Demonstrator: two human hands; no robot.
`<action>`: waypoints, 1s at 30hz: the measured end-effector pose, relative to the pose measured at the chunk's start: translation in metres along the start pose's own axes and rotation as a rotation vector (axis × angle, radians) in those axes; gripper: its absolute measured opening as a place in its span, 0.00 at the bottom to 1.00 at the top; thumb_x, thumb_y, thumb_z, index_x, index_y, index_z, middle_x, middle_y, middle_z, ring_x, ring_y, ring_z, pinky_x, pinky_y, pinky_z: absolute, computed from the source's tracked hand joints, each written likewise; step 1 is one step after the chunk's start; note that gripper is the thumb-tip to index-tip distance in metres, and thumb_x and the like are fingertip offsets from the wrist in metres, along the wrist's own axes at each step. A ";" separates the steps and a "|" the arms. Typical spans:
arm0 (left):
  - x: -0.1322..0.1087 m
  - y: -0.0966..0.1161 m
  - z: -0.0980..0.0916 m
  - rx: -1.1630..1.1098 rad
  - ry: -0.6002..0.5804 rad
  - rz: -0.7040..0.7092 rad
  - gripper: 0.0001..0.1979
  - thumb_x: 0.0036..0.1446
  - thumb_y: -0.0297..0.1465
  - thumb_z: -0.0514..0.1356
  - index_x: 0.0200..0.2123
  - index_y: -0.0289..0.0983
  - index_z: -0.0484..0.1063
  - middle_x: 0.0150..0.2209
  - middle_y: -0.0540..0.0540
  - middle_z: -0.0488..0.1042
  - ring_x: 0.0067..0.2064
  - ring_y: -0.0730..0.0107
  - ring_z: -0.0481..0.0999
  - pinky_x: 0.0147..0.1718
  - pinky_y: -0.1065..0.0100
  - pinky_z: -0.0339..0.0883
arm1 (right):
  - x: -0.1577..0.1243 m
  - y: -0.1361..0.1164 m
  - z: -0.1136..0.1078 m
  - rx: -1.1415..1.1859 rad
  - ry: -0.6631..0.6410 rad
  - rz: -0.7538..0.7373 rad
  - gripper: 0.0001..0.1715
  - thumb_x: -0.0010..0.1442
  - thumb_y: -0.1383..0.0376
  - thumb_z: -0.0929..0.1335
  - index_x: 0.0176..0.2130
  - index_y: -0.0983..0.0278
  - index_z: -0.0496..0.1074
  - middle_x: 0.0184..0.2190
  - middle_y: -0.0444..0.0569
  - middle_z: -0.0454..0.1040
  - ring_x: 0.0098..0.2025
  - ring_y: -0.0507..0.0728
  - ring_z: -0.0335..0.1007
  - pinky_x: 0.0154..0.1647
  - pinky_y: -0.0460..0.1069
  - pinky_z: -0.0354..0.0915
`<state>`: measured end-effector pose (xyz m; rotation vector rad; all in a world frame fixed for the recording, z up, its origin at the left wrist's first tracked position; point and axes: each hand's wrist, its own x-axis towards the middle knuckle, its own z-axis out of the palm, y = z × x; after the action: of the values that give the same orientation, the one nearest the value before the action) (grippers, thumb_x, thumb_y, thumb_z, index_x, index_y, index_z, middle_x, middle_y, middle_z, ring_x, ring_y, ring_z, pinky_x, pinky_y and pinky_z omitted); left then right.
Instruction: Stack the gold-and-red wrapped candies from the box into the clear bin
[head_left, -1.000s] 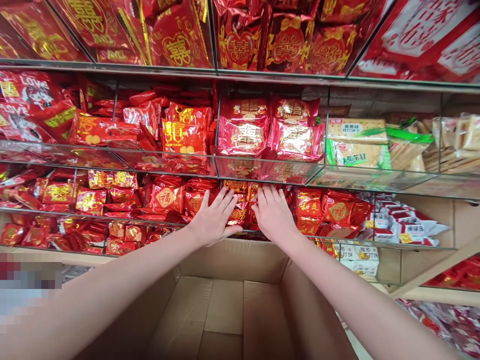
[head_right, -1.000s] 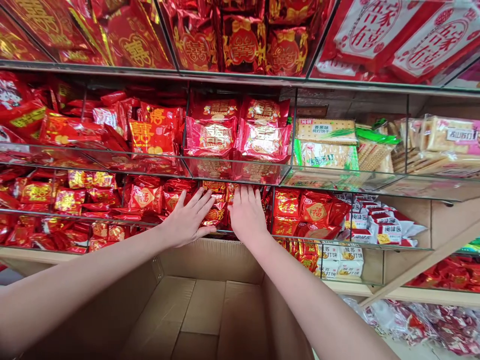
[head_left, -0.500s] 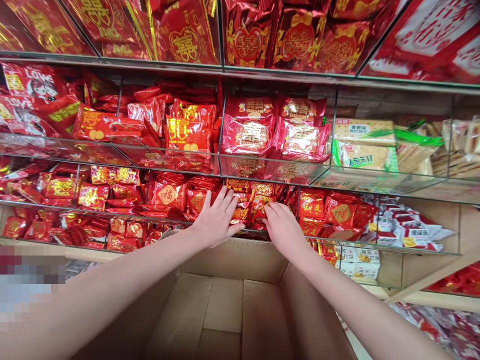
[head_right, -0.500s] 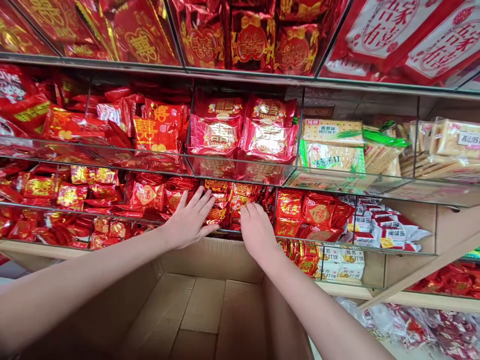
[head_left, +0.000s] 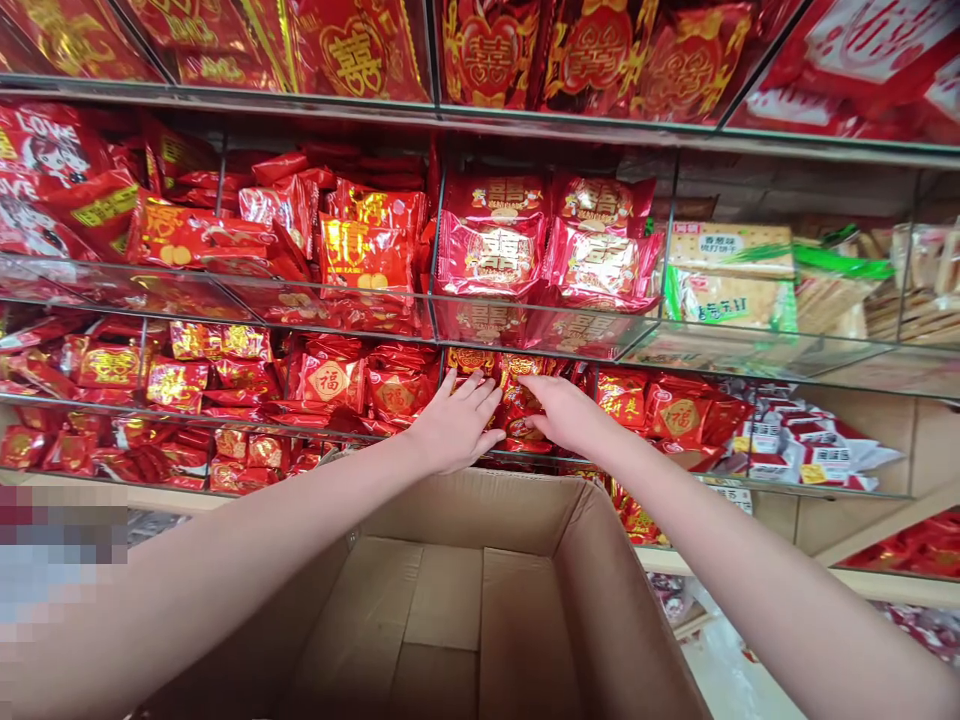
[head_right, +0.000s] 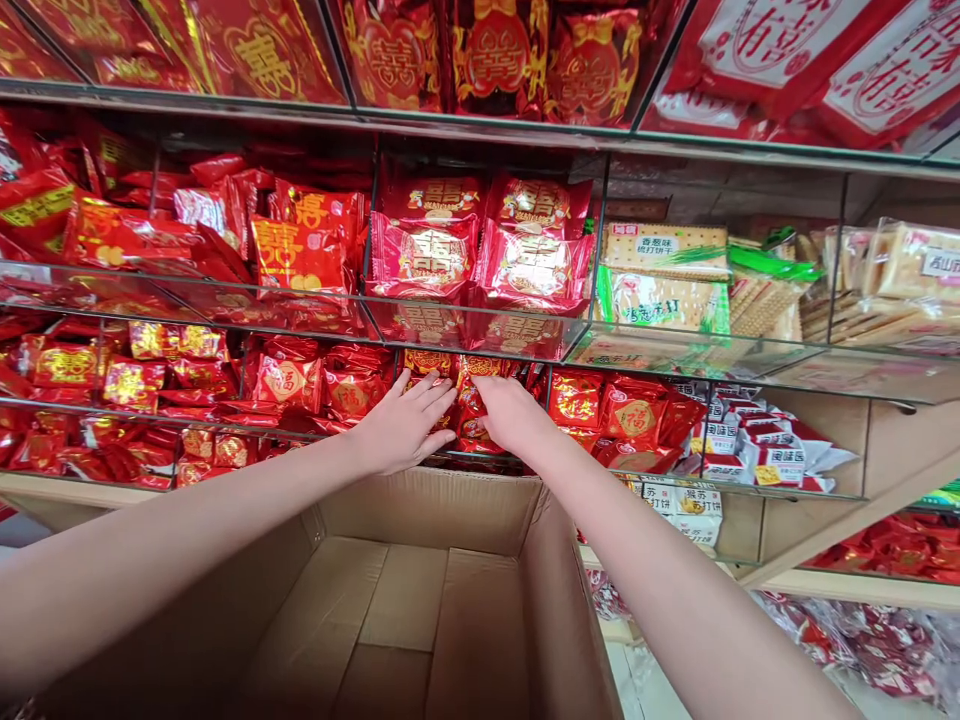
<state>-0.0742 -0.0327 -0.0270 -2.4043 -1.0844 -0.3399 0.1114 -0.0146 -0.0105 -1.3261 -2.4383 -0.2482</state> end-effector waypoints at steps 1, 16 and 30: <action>0.000 0.000 -0.001 -0.004 0.002 0.000 0.28 0.58 0.41 0.45 0.57 0.30 0.51 0.59 0.39 0.54 0.59 0.54 0.49 0.56 0.49 0.41 | 0.000 0.001 -0.001 -0.011 0.001 -0.015 0.28 0.47 0.69 0.69 0.49 0.69 0.63 0.46 0.55 0.67 0.47 0.60 0.61 0.47 0.52 0.57; 0.018 0.012 -0.005 -0.045 0.067 -0.130 0.29 0.57 0.42 0.49 0.56 0.30 0.51 0.53 0.36 0.63 0.53 0.54 0.57 0.50 0.49 0.47 | 0.004 -0.013 -0.017 -0.170 -0.073 -0.043 0.22 0.48 0.66 0.68 0.43 0.67 0.61 0.41 0.55 0.67 0.44 0.61 0.58 0.40 0.54 0.55; 0.026 0.004 -0.010 -0.041 -0.005 -0.082 0.21 0.56 0.39 0.50 0.50 0.34 0.62 0.43 0.41 0.68 0.44 0.57 0.64 0.40 0.61 0.58 | 0.008 -0.010 -0.012 -0.149 -0.158 -0.015 0.18 0.49 0.66 0.67 0.41 0.64 0.63 0.38 0.52 0.70 0.42 0.61 0.62 0.40 0.55 0.57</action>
<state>-0.0542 -0.0238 -0.0096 -2.4026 -1.1918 -0.3875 0.1019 -0.0177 0.0033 -1.4401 -2.6055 -0.3467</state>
